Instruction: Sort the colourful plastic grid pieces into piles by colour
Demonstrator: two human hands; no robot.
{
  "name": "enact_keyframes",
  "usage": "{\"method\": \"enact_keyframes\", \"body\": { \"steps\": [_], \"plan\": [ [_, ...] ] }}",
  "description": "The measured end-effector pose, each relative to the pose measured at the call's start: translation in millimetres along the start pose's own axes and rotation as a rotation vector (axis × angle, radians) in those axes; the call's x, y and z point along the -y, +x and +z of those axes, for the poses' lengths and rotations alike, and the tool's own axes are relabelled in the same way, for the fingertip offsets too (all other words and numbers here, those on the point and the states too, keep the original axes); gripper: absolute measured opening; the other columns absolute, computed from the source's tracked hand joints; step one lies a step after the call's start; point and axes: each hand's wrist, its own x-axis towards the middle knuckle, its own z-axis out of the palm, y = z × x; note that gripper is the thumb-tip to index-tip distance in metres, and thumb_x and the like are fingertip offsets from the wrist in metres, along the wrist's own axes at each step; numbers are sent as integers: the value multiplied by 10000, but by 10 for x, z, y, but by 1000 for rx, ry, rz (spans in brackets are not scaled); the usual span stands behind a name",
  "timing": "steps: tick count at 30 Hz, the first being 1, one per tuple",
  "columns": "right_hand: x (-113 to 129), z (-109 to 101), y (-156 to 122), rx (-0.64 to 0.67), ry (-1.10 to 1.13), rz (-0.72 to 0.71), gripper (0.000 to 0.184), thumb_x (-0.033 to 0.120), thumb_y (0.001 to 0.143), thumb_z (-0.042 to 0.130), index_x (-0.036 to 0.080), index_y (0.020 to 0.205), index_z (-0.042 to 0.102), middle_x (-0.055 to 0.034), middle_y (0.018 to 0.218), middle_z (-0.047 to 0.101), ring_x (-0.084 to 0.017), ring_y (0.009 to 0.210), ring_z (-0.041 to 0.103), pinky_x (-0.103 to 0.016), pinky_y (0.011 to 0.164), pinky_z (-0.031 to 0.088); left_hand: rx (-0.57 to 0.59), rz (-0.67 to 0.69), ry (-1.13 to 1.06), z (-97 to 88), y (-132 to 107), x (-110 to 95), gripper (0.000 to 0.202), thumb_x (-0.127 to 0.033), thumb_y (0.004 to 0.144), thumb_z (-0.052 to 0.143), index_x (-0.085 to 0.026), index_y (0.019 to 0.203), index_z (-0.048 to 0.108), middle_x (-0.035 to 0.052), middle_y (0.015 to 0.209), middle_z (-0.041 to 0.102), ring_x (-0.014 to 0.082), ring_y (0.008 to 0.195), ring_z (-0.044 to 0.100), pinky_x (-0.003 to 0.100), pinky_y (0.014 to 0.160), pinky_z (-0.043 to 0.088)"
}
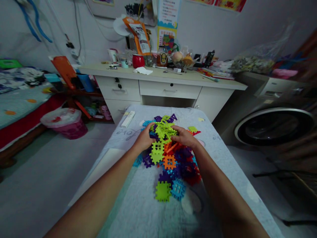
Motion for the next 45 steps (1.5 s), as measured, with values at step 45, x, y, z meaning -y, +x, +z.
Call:
{"method": "enact_keyframes", "body": {
  "steps": [45],
  "plan": [
    [-744,-168,-906,-448,-226,155,435,437,905,438,211,1254,564,-90,1228,644,-275,1145,562,-481,1033,394,330,-305,642,717,1438,-297,984,-550,370,857,-290,1271,557,196,1500,315,562,1340,263,700,989,280]
  ]
}}
